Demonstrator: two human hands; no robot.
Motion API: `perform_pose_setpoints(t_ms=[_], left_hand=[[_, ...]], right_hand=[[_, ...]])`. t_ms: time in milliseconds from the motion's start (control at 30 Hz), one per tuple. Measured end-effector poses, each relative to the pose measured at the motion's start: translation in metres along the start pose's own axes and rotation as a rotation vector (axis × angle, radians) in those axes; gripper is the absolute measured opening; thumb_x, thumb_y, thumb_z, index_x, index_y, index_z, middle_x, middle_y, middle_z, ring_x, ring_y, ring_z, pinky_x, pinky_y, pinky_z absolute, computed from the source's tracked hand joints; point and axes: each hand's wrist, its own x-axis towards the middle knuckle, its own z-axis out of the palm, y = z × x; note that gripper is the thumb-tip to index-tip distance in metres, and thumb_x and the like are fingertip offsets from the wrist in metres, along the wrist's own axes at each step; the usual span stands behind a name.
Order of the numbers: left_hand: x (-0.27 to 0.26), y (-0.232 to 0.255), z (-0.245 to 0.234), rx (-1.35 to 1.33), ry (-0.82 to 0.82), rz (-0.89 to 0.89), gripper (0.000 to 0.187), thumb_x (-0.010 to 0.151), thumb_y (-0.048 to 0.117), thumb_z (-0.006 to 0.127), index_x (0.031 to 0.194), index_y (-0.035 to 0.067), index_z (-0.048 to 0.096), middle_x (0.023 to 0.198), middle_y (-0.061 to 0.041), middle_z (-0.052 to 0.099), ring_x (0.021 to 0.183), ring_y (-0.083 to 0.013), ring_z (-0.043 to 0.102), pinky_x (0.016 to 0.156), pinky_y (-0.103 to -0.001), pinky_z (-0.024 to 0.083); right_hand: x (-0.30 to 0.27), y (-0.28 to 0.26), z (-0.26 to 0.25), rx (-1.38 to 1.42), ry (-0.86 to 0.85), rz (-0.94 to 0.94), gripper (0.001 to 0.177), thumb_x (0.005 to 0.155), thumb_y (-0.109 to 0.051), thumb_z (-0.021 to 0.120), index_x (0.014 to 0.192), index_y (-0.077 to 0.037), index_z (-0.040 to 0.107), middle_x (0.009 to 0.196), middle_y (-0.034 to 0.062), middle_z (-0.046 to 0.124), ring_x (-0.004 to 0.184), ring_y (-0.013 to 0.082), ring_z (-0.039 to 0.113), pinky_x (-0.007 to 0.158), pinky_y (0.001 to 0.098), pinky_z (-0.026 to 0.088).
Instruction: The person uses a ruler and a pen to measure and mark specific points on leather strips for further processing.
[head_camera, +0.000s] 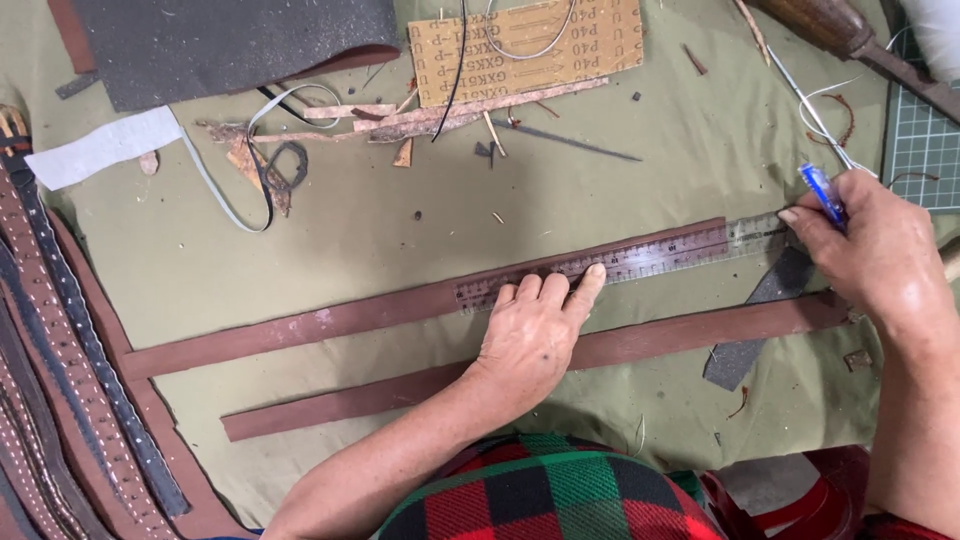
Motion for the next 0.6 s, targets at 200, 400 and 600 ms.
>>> perform_pose_setpoints(t_ms=[200,400,600], left_hand=[[0.001,0.000,0.000,0.008,-0.072,-0.006,0.077,0.075,-0.003,0.064,0.150,0.014,0.055,0.089,-0.005,0.053,0.077,-0.0269,0.051,0.067,-0.042,0.046],[-0.001,0.002,0.009,-0.024,-0.201,-0.031,0.085,0.074,0.004,0.069,0.155,0.017,0.047,0.099,-0.007,0.056,0.087,-0.0301,0.054,0.077,-0.047,0.048],[-0.002,0.002,0.005,-0.003,-0.141,-0.003,0.087,0.070,0.009,0.071,0.154,0.015,0.049,0.093,-0.005,0.053,0.082,-0.0269,0.052,0.072,-0.042,0.047]], right_hand=[[-0.027,-0.010,-0.004,-0.151,0.267,-0.336,0.047,0.125,-0.040,0.070,0.105,0.002,0.063,0.092,0.0177,0.063,0.081,0.0359,0.061,0.075,0.0490,0.050],[-0.074,-0.066,-0.024,0.586,0.216,-0.582,0.045,0.120,-0.032,0.040,0.121,0.005,0.065,0.124,0.0185,0.058,0.112,0.0268,0.057,0.102,0.0375,0.042],[-0.059,-0.097,0.018,0.726,0.176,-0.632,0.007,0.103,0.000,0.070,0.103,0.006,0.074,0.103,0.0152,0.074,0.081,0.0186,0.068,0.072,0.0259,0.055]])
